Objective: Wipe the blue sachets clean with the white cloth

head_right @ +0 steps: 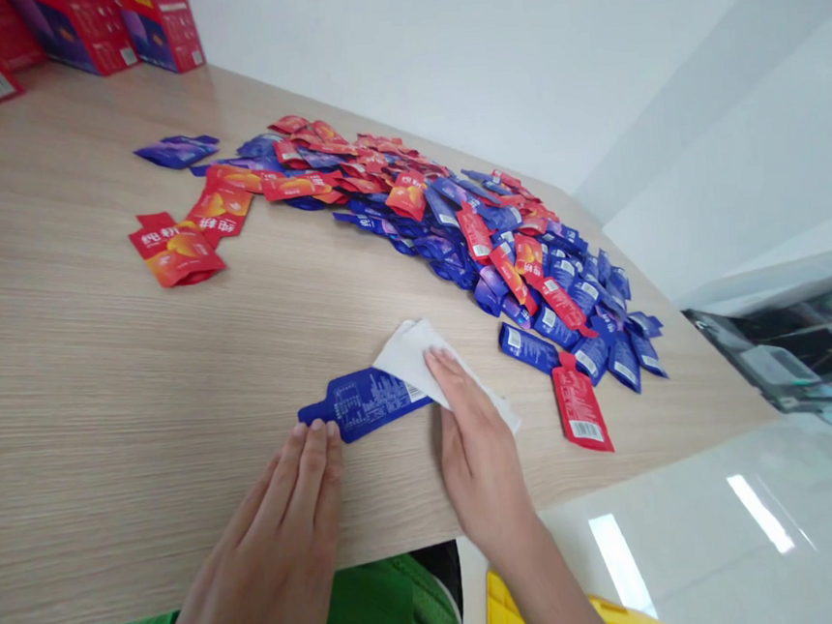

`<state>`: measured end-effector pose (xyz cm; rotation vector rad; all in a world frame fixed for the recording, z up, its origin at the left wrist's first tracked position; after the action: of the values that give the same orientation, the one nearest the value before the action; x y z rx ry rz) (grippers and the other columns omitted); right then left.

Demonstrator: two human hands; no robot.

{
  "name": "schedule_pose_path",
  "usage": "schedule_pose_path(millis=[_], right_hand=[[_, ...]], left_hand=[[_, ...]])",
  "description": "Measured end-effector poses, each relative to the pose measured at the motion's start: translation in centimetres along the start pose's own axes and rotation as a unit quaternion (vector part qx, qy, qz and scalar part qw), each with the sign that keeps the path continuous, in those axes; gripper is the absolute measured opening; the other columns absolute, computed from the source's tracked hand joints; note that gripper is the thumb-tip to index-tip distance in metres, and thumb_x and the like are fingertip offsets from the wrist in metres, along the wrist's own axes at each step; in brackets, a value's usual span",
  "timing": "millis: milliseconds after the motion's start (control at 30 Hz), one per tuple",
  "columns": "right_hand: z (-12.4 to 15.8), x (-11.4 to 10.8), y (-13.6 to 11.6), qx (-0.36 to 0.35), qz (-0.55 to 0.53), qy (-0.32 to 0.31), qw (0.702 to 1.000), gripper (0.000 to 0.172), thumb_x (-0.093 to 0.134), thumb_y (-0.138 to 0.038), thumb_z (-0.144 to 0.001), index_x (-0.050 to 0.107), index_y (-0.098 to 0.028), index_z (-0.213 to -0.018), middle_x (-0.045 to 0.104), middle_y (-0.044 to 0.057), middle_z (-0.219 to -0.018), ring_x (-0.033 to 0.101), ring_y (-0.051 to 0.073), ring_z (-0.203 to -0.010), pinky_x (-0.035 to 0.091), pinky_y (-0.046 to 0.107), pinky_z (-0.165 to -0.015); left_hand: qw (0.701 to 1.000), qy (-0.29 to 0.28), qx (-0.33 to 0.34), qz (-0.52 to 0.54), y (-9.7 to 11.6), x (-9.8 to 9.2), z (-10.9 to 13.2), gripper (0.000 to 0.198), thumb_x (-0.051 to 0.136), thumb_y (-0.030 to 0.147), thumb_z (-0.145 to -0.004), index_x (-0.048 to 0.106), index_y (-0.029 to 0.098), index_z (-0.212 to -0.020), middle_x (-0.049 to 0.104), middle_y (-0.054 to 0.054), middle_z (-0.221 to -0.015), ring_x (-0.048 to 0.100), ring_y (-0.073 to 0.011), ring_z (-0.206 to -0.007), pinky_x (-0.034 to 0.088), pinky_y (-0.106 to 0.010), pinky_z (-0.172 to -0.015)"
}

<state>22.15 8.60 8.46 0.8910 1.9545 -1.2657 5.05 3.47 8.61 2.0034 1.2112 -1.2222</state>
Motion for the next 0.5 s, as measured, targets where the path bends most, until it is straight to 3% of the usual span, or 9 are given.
schedule_pose_path(millis=[67,133,200,267,400,500], right_hand=[[0.1,1.2,-3.3,-0.032,-0.030,-0.019,0.999,0.066,0.040,-0.010,-0.106,0.036,-0.035,-0.167,0.045,0.002,-0.170,0.040,0.023,-0.159,0.039,0.056,-0.129],[0.3,3.0,-6.3,-0.097,-0.029,-0.092,0.991,0.077,0.040,-0.004,-0.101,0.027,-0.031,-0.171,0.043,0.002,-0.172,0.036,0.020,-0.161,0.037,0.051,-0.131],[0.2,4.3,-7.2,-0.131,-0.013,-0.142,0.981,0.082,0.040,0.000,-0.096,0.026,-0.028,-0.171,0.044,0.002,-0.171,0.034,0.019,-0.161,0.034,0.051,-0.133],[-0.2,4.1,-5.5,-0.110,0.011,-0.134,0.985,0.079,0.039,0.001,-0.095,0.034,-0.026,-0.169,0.046,0.003,-0.170,0.035,0.019,-0.161,0.032,0.053,-0.134],[-0.7,1.2,1.3,-0.027,0.059,-0.047,0.997,0.061,0.041,-0.008,-0.103,0.050,-0.022,-0.161,0.053,0.013,-0.164,0.047,0.025,-0.155,0.039,0.060,-0.128],[-0.5,-0.3,3.4,-0.004,0.053,-0.026,0.998,0.053,0.044,-0.016,-0.106,0.054,-0.024,-0.158,0.056,0.013,-0.162,0.050,0.028,-0.153,0.040,0.061,-0.127]], left_hand=[[1.000,-0.006,0.000,-0.005,0.0,0.2,0.0,0.053,0.037,0.007,-0.083,0.074,-0.004,-0.120,0.076,-0.023,-0.129,0.073,-0.0332,-0.120,0.060,-0.041,-0.099],[1.000,-0.017,0.002,-0.013,0.0,0.5,0.1,0.051,0.038,0.008,-0.084,0.075,-0.001,-0.119,0.078,-0.021,-0.123,0.073,-0.0313,-0.116,0.059,-0.040,-0.101],[0.999,-0.032,0.005,-0.020,-0.1,0.7,0.3,0.051,0.040,0.011,-0.086,0.073,0.001,-0.124,0.078,-0.021,-0.123,0.072,-0.0298,-0.117,0.057,-0.040,-0.104],[0.999,-0.039,0.006,-0.020,-0.2,0.9,0.5,0.053,0.040,0.014,-0.088,0.070,0.000,-0.129,0.075,-0.021,-0.130,0.068,-0.0301,-0.124,0.055,-0.040,-0.107],[1.000,-0.020,0.009,-0.015,-0.3,0.5,0.5,0.054,0.040,0.012,-0.085,0.071,-0.003,-0.126,0.073,-0.022,-0.136,0.068,-0.0323,-0.127,0.056,-0.039,-0.106],[1.000,-0.019,0.012,-0.018,-0.2,0.6,0.6,0.055,0.040,0.012,-0.085,0.070,-0.001,-0.128,0.073,-0.020,-0.137,0.068,-0.0315,-0.128,0.056,-0.039,-0.107]])
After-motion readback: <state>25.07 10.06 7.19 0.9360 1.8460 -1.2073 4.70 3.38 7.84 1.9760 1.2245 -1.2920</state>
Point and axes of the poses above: each hand's wrist, its own z-axis away from the middle knuckle, its own x-axis out of the palm, y = z × x, the point moved 7 cm from there along -z, towards the middle knuckle
